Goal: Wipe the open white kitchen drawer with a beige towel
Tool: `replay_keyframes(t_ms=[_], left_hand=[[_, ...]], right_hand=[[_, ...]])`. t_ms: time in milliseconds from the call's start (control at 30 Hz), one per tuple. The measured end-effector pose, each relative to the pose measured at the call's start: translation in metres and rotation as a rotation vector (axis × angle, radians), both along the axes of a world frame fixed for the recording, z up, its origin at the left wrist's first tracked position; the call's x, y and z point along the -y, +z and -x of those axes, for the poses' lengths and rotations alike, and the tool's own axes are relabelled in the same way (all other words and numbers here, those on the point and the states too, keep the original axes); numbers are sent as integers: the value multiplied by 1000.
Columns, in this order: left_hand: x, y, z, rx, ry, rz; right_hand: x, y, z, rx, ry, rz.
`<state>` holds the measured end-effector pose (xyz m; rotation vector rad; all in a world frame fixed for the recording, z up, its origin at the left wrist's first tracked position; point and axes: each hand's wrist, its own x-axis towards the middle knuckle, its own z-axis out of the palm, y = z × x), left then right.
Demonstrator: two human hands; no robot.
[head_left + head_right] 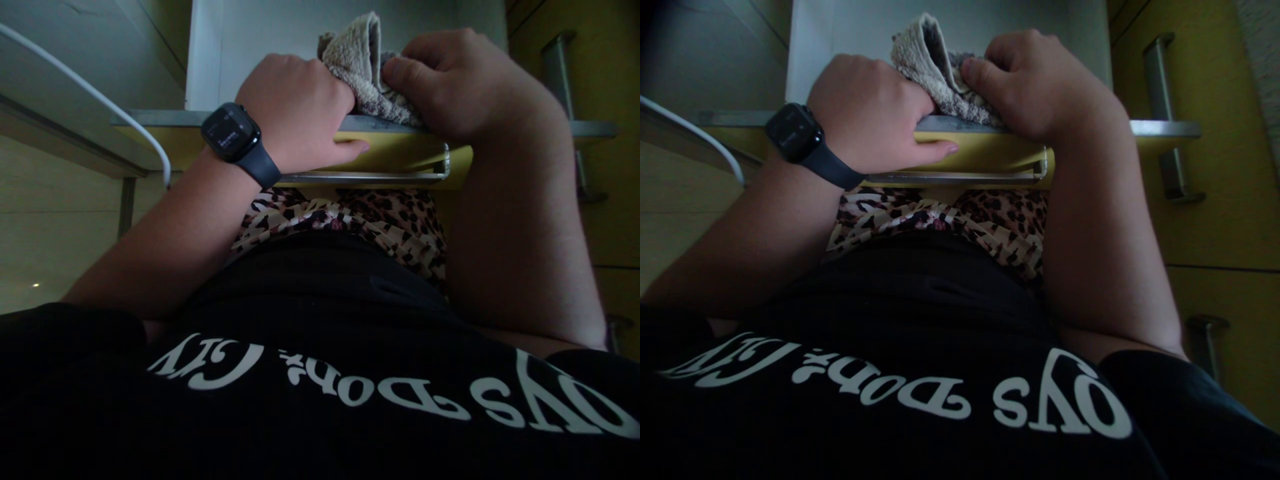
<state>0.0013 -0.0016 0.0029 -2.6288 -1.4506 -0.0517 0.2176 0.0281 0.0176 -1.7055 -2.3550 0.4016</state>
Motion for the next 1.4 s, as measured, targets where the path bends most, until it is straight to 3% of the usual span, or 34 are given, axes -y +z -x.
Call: replay_keyframes(t_ms=[1400], left_hand=[[2, 2, 0, 20, 3, 9]], right_hand=[[1, 3, 2, -1, 9, 17]])
